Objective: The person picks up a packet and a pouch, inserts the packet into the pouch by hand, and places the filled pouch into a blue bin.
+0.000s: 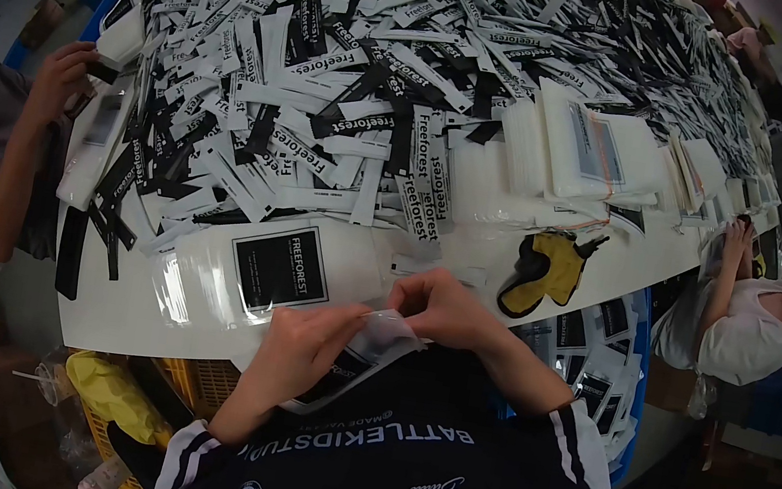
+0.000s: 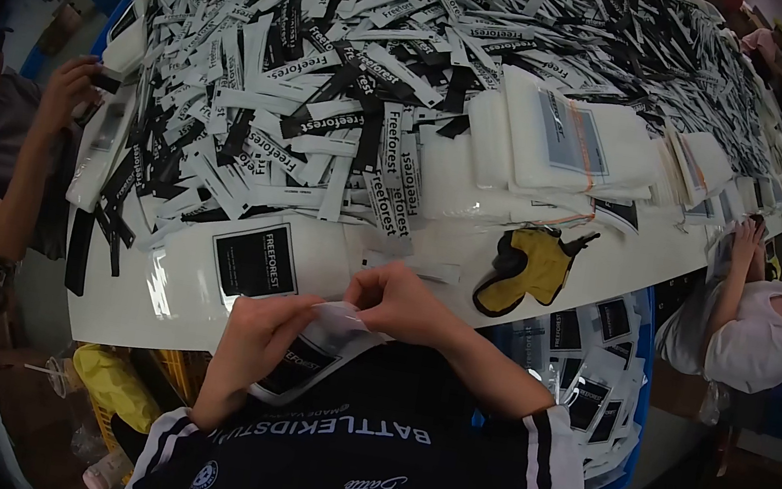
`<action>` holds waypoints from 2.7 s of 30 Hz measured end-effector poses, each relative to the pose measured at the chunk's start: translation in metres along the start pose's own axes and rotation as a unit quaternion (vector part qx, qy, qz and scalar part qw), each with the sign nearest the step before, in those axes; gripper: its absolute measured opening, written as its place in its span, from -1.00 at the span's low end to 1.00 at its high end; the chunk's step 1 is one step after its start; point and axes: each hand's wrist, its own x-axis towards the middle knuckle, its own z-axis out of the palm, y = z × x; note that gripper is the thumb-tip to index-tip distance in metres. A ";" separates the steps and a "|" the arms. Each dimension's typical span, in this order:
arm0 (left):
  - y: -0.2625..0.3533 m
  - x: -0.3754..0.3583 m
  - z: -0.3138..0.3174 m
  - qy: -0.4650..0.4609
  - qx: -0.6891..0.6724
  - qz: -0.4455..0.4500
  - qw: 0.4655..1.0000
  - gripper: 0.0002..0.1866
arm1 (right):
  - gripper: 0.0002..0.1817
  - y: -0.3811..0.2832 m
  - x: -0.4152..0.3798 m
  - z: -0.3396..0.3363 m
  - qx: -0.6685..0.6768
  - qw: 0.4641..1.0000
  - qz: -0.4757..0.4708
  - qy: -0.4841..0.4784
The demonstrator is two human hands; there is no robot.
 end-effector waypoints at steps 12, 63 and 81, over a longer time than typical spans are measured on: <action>0.008 0.004 -0.009 -0.022 0.024 0.022 0.999 -0.89 | -0.76 0.013 0.008 0.008 0.251 0.957 0.117 -0.083; -0.061 0.003 0.025 0.083 0.212 0.083 0.970 -0.41 | -0.74 -0.001 -0.024 -0.023 -0.605 0.744 -0.264 0.110; -0.063 0.000 0.018 0.115 0.130 0.076 0.982 -0.48 | -0.76 -0.058 0.108 -0.094 -0.706 0.645 -0.244 0.160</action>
